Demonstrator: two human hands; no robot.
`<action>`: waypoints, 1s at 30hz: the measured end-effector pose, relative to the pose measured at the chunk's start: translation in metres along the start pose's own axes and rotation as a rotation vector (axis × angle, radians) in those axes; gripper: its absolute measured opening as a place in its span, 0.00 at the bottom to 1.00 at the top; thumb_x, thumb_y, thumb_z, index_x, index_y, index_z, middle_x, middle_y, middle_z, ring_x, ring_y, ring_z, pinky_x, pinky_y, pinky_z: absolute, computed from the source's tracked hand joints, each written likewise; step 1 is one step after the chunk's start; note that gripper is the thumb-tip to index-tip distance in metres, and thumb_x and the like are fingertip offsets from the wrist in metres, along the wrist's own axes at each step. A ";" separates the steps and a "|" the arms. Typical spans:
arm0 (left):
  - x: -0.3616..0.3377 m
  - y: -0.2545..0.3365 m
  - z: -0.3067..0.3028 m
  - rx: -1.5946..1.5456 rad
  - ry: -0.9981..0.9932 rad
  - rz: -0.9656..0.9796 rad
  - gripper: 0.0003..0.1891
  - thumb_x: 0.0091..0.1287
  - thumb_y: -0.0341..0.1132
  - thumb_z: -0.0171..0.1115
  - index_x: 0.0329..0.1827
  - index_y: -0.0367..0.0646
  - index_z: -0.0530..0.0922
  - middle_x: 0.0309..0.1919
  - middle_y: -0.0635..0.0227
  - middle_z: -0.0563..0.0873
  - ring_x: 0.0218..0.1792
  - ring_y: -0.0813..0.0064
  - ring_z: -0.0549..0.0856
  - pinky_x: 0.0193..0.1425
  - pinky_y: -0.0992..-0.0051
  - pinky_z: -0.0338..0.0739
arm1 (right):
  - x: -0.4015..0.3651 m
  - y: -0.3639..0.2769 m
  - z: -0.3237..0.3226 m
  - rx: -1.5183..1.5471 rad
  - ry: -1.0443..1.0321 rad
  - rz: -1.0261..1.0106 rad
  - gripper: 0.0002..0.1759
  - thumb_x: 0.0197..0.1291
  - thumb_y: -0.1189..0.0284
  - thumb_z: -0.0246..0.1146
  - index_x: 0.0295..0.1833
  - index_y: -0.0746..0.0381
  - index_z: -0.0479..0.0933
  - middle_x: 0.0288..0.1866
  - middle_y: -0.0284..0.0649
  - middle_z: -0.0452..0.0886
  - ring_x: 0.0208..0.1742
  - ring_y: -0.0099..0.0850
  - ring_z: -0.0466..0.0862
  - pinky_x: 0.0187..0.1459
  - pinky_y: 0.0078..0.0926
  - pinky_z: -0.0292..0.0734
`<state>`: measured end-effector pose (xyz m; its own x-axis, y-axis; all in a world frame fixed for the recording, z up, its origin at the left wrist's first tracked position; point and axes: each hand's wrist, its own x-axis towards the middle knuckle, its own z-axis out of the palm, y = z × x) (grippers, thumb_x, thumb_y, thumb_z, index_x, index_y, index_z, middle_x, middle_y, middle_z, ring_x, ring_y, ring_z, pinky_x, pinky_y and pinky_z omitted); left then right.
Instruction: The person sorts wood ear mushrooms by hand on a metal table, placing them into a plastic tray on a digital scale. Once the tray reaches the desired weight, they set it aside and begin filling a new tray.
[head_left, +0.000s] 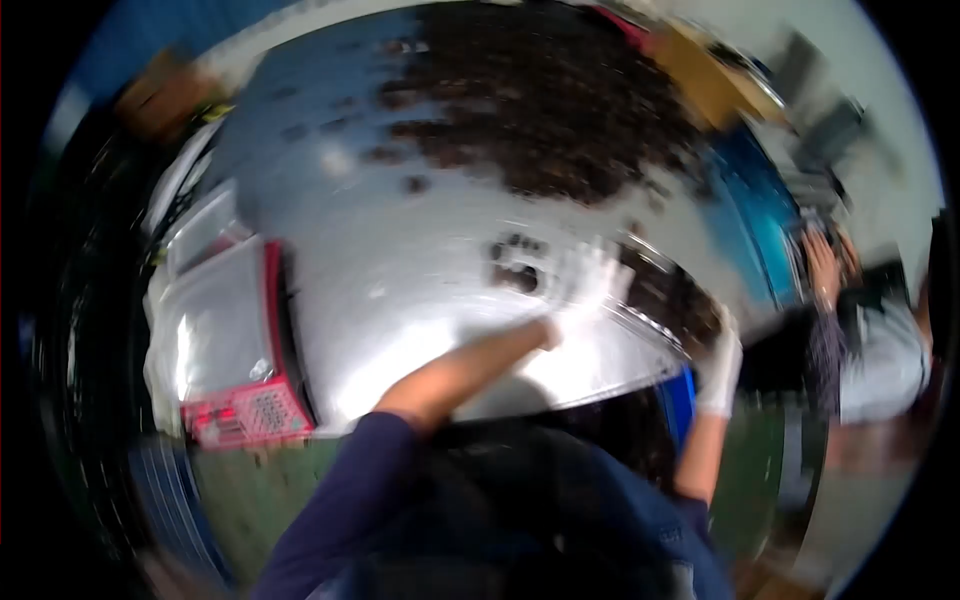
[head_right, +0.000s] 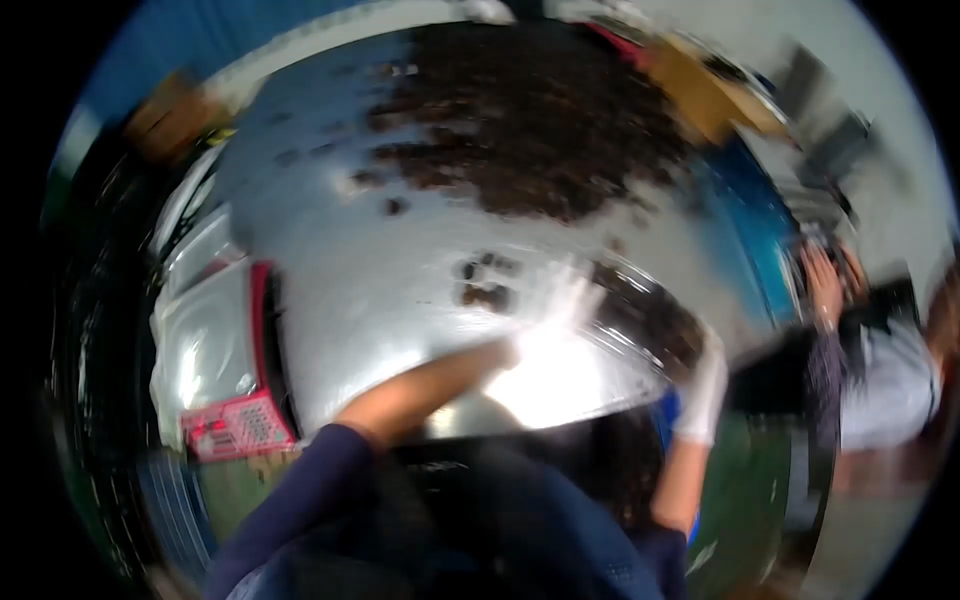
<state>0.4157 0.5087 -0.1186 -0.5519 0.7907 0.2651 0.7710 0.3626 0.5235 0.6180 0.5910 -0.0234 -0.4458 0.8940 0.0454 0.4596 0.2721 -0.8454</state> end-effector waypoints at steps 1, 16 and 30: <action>0.028 0.002 0.050 0.003 -0.209 0.193 0.27 0.72 0.47 0.49 0.63 0.32 0.73 0.60 0.40 0.76 0.59 0.43 0.76 0.63 0.51 0.70 | 0.031 0.094 -0.016 0.337 -0.010 0.011 0.20 0.69 0.68 0.57 0.64 0.62 0.74 0.62 0.43 0.79 0.61 0.36 0.81 0.60 0.39 0.79; -0.032 -0.057 -0.080 -0.285 -0.245 0.134 0.16 0.57 0.46 0.63 0.34 0.41 0.86 0.30 0.54 0.87 0.34 0.52 0.85 0.40 0.56 0.78 | 0.032 -0.001 0.138 -0.255 -0.264 -0.467 0.27 0.76 0.59 0.46 0.68 0.68 0.70 0.69 0.51 0.74 0.69 0.44 0.74 0.70 0.43 0.68; -0.223 -0.122 -0.160 -0.378 0.017 -0.301 0.12 0.61 0.40 0.61 0.40 0.43 0.86 0.33 0.58 0.88 0.37 0.57 0.86 0.43 0.61 0.79 | -0.006 -0.045 0.259 -0.413 -0.077 -0.895 0.28 0.74 0.60 0.53 0.69 0.69 0.69 0.69 0.55 0.72 0.71 0.49 0.71 0.71 0.47 0.64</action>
<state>0.3940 0.2095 -0.1122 -0.7401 0.6691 0.0681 0.4084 0.3666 0.8359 0.4009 0.4815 -0.1237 -0.8019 0.2762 0.5299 0.1539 0.9523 -0.2634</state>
